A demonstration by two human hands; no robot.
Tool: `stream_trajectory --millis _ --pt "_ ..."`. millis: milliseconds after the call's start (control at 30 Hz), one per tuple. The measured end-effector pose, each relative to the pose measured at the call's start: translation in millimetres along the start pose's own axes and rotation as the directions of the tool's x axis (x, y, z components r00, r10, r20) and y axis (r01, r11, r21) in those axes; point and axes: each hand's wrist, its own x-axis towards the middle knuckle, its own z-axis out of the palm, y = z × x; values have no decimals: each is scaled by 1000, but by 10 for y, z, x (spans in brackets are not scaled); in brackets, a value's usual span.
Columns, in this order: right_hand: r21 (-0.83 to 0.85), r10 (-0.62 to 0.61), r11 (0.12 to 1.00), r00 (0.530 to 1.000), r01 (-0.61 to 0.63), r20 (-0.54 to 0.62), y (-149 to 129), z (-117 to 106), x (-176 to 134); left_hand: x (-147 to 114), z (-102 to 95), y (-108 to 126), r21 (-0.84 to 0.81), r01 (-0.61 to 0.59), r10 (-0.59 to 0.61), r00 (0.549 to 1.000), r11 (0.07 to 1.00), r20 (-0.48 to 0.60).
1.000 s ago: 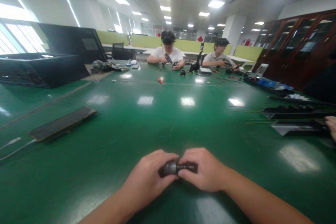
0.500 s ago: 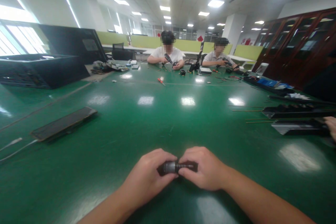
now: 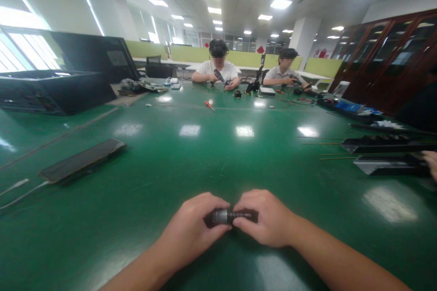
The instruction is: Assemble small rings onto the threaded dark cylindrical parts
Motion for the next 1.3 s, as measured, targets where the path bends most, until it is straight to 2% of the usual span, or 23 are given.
stream_trajectory --millis 1300 --pt "-29 7 1000 1000 -8 -15 16 -17 -12 7 -25 -17 23 -50 51 998 998 -41"
